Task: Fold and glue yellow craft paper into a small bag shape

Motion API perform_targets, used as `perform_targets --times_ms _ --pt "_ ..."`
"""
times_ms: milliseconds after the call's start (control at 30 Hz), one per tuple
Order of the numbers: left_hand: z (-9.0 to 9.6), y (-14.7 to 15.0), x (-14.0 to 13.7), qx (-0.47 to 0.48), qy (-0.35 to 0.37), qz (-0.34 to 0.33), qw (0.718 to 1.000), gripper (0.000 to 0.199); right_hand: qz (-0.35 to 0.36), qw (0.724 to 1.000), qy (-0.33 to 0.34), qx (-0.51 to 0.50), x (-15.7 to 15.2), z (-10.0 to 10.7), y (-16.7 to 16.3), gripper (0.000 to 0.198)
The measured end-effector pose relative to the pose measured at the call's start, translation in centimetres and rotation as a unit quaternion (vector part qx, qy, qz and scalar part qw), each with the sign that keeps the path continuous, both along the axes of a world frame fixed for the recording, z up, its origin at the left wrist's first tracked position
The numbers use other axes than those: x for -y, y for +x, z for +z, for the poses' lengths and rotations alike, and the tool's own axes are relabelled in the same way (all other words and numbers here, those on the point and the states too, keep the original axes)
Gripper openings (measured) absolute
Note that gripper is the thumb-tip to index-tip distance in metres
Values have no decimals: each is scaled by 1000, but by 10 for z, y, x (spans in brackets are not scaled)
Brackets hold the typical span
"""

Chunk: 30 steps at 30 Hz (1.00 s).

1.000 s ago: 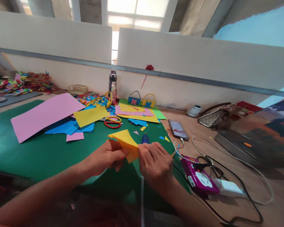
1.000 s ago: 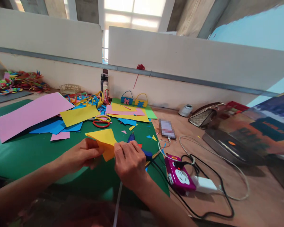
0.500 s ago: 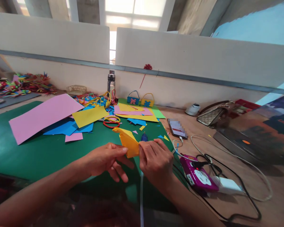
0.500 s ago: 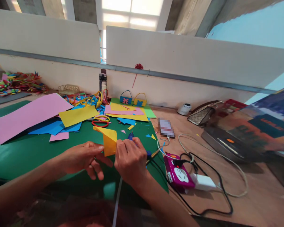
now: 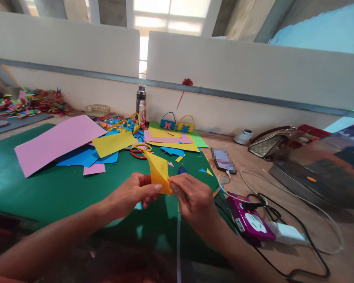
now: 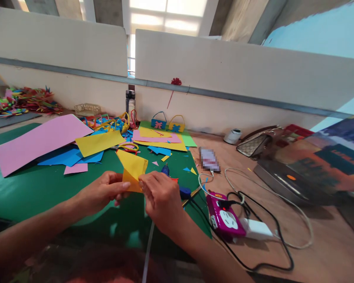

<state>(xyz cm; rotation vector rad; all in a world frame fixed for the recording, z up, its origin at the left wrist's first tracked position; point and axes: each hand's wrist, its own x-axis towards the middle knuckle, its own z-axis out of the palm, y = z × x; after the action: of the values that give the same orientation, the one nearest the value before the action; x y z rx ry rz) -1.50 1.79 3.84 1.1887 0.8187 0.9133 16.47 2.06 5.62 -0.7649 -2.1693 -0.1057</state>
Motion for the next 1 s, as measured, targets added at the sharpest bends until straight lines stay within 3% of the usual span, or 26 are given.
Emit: perform_targets --times_ms 100,200,300,400,500,600,700,833,1000 --pt "7 -8 -1 -10 13 -84 996 20 65 997 -29 11 -5 20 6 13" --pt "14 -15 -3 -30 -13 -164 986 21 79 994 -23 74 -11 48 14 28" --pt "16 -18 -4 -35 -40 -197 979 17 117 976 -49 180 -20 73 18 45" --pt "14 -20 -5 -25 -60 -213 975 21 179 958 -86 207 -33 84 16 53" --pt "11 -21 -7 -7 -73 -228 971 26 252 929 -176 208 -49 83 10 55" --pt "7 -21 -9 26 -100 -243 965 28 309 873 -322 197 -61 78 3 31" --pt "4 -22 -10 45 -109 -273 955 27 304 838 -416 181 -66 72 1 16" --pt "-2 -19 -9 27 -118 -318 940 29 264 842 -441 163 -64 66 4 9" --pt "-7 -8 -6 -8 -167 -267 949 28 224 867 -412 168 -58 64 5 9"
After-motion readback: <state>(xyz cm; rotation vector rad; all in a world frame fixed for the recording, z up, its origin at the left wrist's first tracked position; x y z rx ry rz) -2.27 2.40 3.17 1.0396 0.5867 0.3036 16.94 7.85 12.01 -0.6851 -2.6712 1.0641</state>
